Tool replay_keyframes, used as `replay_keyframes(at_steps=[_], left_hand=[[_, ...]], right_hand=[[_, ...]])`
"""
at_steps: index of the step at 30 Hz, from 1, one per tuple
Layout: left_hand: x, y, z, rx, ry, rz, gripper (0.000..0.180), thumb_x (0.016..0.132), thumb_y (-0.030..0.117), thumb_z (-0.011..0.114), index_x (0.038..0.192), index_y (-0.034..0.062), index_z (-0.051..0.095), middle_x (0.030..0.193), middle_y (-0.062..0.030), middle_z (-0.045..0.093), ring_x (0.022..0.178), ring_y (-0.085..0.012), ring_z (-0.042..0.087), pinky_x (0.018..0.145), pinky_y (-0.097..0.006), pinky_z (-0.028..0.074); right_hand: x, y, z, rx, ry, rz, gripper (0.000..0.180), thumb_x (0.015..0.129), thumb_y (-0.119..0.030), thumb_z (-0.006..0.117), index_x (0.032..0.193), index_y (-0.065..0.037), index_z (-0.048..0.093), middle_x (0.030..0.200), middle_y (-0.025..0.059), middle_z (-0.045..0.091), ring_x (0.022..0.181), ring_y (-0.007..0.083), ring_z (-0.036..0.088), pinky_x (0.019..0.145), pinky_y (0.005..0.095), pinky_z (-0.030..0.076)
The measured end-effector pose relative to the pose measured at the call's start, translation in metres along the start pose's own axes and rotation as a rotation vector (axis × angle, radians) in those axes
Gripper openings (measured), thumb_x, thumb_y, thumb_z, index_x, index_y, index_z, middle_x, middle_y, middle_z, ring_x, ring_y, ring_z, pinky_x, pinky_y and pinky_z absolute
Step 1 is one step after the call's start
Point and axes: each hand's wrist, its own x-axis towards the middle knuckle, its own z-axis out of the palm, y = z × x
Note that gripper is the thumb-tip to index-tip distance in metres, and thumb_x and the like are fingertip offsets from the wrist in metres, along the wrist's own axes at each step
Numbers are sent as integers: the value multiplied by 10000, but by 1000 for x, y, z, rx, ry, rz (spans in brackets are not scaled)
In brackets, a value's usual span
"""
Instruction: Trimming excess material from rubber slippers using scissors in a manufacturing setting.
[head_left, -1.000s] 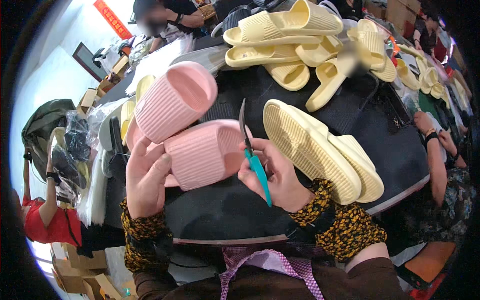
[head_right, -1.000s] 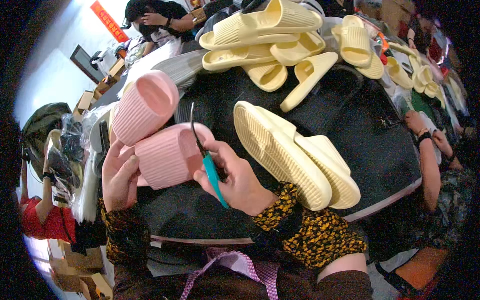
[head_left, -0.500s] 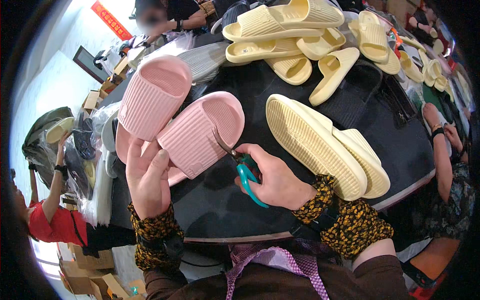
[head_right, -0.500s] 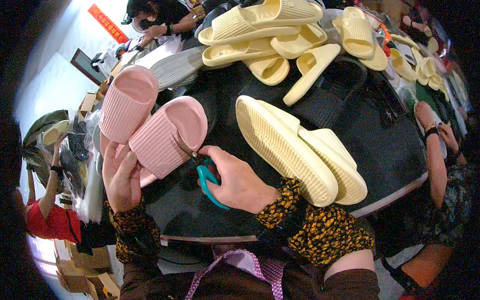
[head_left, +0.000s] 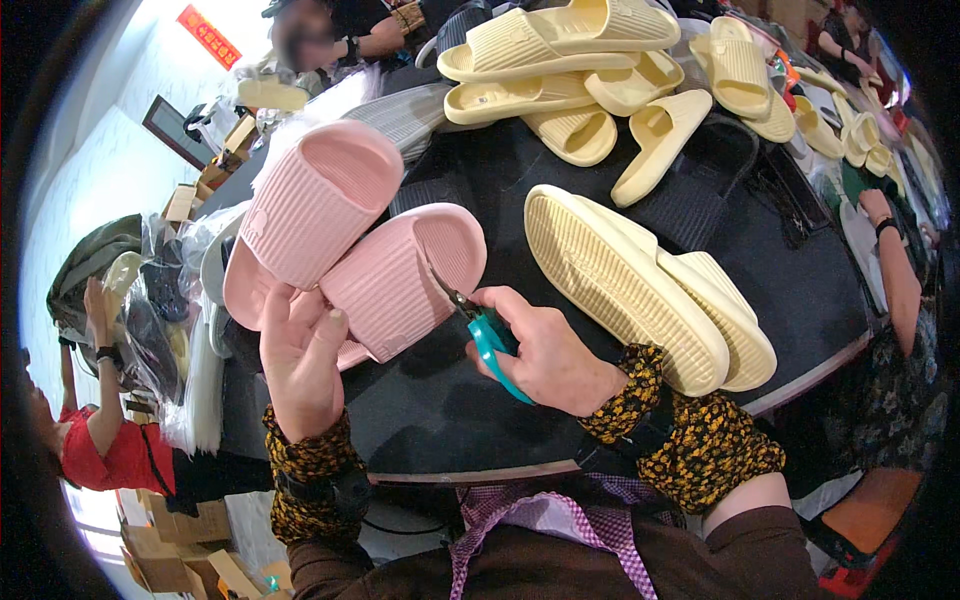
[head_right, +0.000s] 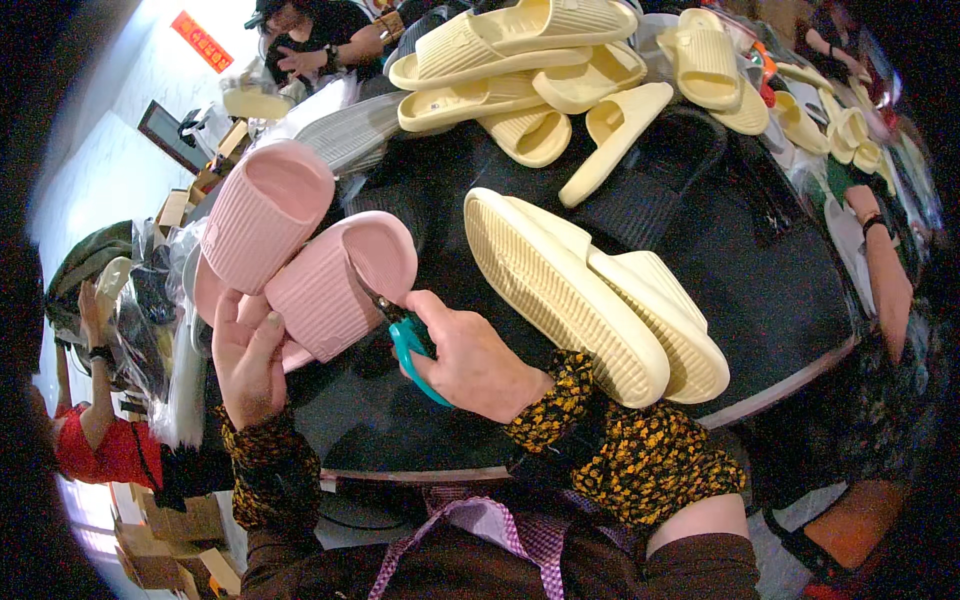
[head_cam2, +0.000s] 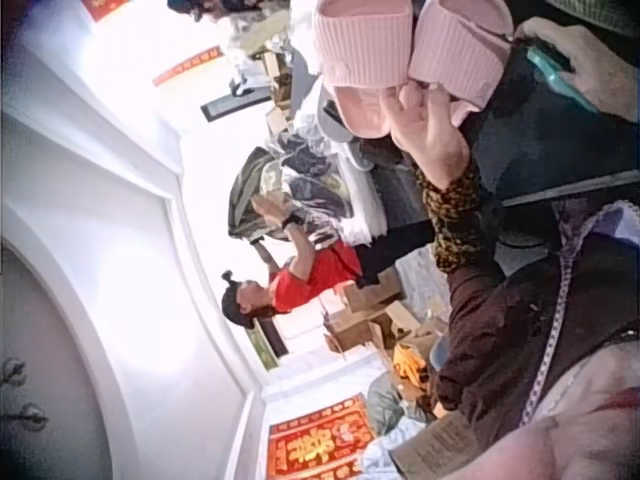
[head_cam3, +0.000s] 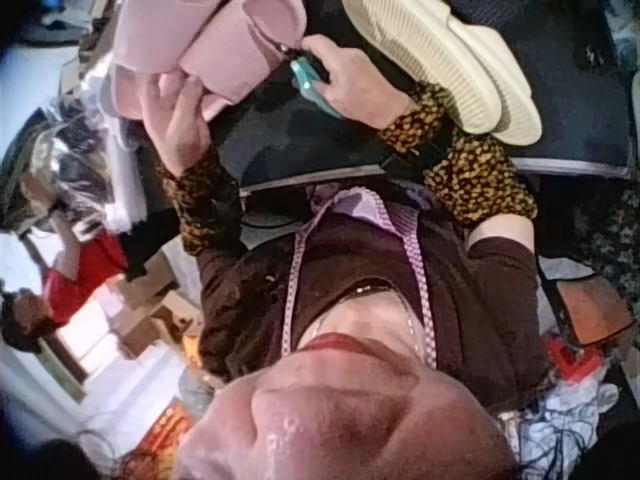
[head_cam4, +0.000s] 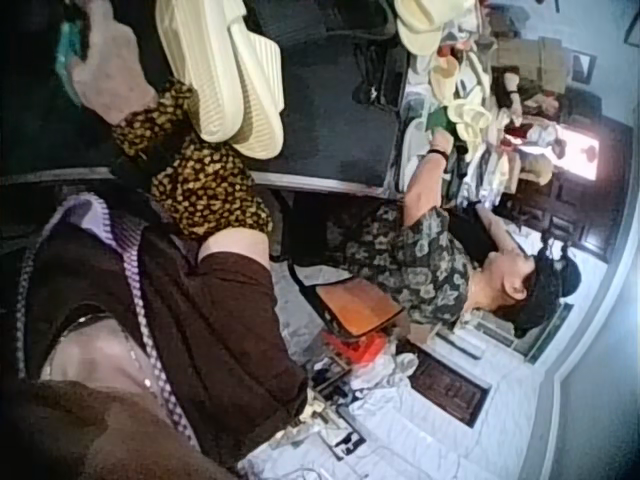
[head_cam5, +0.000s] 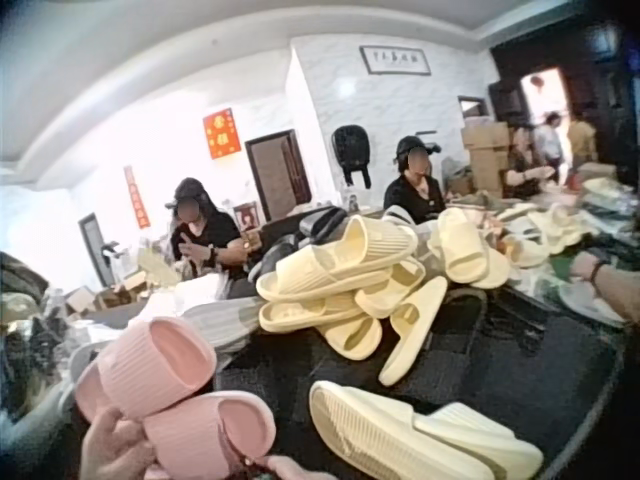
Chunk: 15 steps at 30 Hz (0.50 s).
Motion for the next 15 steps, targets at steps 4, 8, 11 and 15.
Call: replay_keyframes(at_steps=[4, 8, 11, 15], left_hand=[[-3, -3, -1, 6, -31, -30, 530, 826, -75, 483, 1315, -71, 278, 1222, -223, 508, 1131, -252, 509, 940, -336, 412], [-7, -1, 1, 33, -69, -79, 479, 815, -87, 478, 1271, -77, 330, 1201, -209, 517, 1088, -236, 528, 896, -315, 434], [-8, -1, 2, 47, -69, -80, 470, 818, -97, 468, 1266, -68, 330, 1200, -200, 520, 1075, -224, 533, 888, -304, 437], [-8, -6, 3, 65, -129, -104, 487, 821, -133, 438, 1282, -47, 309, 1214, -176, 516, 1083, -201, 527, 880, -277, 439]], right_hand=[[0, -3, -2, 59, 10, 19, 429, 790, -104, 672, 1150, 0, 463, 750, 109, 574, 643, 147, 584, 600, 275, 472], [2, -4, -1, 78, 121, 8, 413, 797, -82, 666, 1151, 1, 471, 781, 98, 575, 668, 133, 580, 608, 254, 470], [3, -6, -4, -3, 120, -6, 427, 800, -78, 658, 1172, 4, 465, 819, 92, 589, 696, 121, 586, 626, 259, 481], [4, -15, -6, -22, 117, -27, 438, 805, -143, 636, 1190, -33, 461, 946, 175, 608, 769, 281, 632, 685, 347, 501]])
